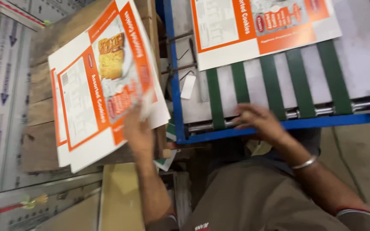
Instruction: The person repeatedly picks up printed sheets labeled 'Assorted Cookies' and feeds them into a blue roller machine. The hands guide the sheets through the rollers and then remove them from the other side, repeating this process continuously.
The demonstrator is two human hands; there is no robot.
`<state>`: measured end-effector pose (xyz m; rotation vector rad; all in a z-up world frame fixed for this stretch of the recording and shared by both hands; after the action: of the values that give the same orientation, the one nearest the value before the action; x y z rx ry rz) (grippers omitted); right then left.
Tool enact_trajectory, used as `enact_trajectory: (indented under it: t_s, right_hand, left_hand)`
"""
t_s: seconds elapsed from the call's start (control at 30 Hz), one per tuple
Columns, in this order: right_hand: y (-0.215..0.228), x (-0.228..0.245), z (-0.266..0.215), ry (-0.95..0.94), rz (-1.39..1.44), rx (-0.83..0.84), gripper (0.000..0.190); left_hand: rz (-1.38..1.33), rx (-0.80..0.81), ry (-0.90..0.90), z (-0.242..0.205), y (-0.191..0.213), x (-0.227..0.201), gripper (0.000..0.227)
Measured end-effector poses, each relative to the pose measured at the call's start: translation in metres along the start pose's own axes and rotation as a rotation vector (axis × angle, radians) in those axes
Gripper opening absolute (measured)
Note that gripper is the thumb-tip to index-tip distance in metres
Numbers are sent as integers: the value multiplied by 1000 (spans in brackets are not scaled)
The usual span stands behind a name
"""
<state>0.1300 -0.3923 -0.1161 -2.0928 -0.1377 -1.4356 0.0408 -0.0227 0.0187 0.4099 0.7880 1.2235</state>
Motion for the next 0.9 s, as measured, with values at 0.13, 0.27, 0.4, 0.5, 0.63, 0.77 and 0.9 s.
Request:
enact_trajectory:
  t_s: [0.13, 0.27, 0.4, 0.5, 0.63, 0.77, 0.9]
  right_hand:
    - [-45, -18, 13, 38, 88, 177, 46]
    - [-17, -25, 37, 158, 291, -193, 43]
    - [59, 11, 14, 294, 268, -376, 40]
    - [134, 20, -3, 400, 133, -605, 40]
    - [233, 7, -19, 578, 157, -839, 45]
    - [288, -2, -43, 636, 200, -912, 46]
    - [292, -30, -88, 583, 228, -1063, 47]
  left_hand:
    - [97, 413, -66, -22, -84, -118, 62]
    - [-36, 476, -257, -25, -87, -160, 74]
    - [121, 506, -114, -26, -66, -109, 69]
    - [259, 406, -75, -23, -40, -65, 66]
    - [348, 379, -13, -20, -19, -21, 67]
    - [431, 359, -84, -23, -24, -1, 47]
    - [402, 362, -89, -30, -24, 3, 41]
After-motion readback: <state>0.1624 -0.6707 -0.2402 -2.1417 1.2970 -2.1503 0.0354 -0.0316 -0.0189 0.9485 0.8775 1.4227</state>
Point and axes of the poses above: each hand's wrist, its own z-axis towards the middle knuckle, its own y-axis out of the back of the hand, x = y × z, the point moved 3 cm from there along z, towards the middle knuckle, and after that the axes turned 2 degrees about y, right-handed, at the moved point
